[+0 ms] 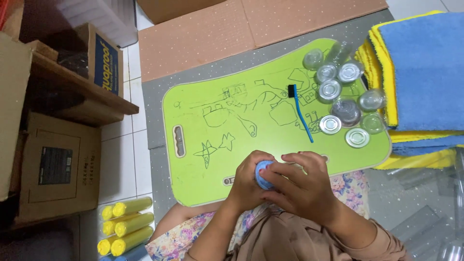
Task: Folding a microfiber cloth and stuffing it into a clear plastic tube.
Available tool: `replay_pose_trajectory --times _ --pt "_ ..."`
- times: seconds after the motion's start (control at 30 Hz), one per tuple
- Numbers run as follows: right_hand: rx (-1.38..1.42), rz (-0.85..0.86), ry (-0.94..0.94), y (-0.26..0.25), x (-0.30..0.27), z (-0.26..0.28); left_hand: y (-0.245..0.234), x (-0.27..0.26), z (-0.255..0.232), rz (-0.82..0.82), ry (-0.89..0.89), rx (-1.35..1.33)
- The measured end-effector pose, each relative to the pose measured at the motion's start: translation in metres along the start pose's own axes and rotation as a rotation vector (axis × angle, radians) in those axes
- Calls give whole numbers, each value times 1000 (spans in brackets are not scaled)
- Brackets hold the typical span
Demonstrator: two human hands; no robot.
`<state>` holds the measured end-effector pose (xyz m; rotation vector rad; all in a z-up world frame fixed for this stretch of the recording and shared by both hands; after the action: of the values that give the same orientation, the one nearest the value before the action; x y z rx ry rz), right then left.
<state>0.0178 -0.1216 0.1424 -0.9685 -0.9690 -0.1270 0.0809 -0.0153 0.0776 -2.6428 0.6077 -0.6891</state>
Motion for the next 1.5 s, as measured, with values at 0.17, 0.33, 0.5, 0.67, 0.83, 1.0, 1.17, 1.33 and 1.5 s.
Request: replay_pose_trajectory --times 0.17,0.33,0.5,0.67,0.83,1.0,1.17,1.33,1.5 --pt "120 -91 241 8 -57 -66 11 20 13 -43 -60 -156" --pt "-26 -232 430 -36 -91 -154 22 53 39 -147 -7 -25" --pt "-247 -24 738 -59 -135 -192 29 67 55 -362 -182 -149" --pt "-218 69 820 -62 -157 -199 28 74 66 -353 -255 -137" --pt "-262 143 765 -48 -168 -196 28 44 37 -585 80 58" --pt "-319 91 674 -49 -163 -191 98 -12 10 -564 452 273" --pt "-263 32 675 -57 -155 -184 145 35 -25 -197 298 292" --pt "15 -87 746 -76 -146 -181 154 65 -28 -1 84 146" --pt "314 -169 902 -80 -143 -185 161 77 -13 115 -216 -70"
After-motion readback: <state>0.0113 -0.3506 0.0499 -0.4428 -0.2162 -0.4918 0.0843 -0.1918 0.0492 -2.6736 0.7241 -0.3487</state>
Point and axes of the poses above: each hand's wrist, its own x-axis towards the middle knuckle, its own y-axis out of the palm, z = x × y, the point moved 9 cm from there along x, towards the middle knuckle, and after that the axes turned 5 degrees about x, right-handed, at the moved point
